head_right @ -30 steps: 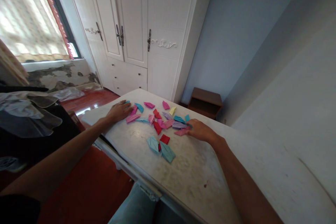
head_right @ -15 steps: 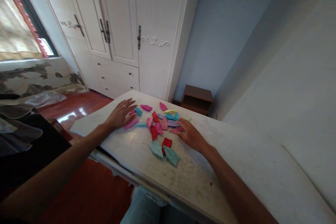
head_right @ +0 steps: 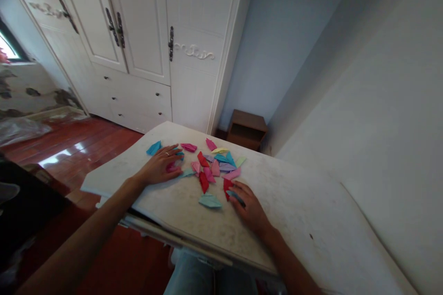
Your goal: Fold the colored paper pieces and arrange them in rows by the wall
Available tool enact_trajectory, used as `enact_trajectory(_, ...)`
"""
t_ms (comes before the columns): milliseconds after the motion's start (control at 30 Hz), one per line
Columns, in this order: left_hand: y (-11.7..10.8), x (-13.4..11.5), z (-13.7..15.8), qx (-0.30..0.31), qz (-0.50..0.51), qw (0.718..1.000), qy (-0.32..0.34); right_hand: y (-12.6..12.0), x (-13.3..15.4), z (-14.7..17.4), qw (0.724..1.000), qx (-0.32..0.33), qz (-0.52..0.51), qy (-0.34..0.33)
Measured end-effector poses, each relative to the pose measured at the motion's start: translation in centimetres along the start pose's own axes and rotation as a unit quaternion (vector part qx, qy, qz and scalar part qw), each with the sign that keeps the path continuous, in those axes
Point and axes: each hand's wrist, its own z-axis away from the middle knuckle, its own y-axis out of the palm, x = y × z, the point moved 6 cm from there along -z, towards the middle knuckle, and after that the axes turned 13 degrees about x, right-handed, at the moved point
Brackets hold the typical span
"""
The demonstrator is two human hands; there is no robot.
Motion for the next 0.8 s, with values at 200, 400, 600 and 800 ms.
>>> enact_trajectory(200,0.1,-0.2,0.5,0.017,0.013,1.000,0.001,-0.9,-0.7,-0.2,0.992,-0.097,0.012,0.075)
enact_trajectory(400,0.0,-1.5,1.5,0.012,0.013,1.000,0.002,-0.9,0.1,-0.2,0.990,-0.112,0.047,0.075)
enact_trajectory(600,0.2,-2.6,2.0,0.032,0.004,0.999,0.002,-0.6,0.5,0.0,0.991,-0.107,0.065,0.056)
enact_trajectory(800,0.2,-3.5,1.9,0.030,0.007,1.000,0.006,-0.3,0.9,-0.2,0.994,-0.080,0.058,0.040)
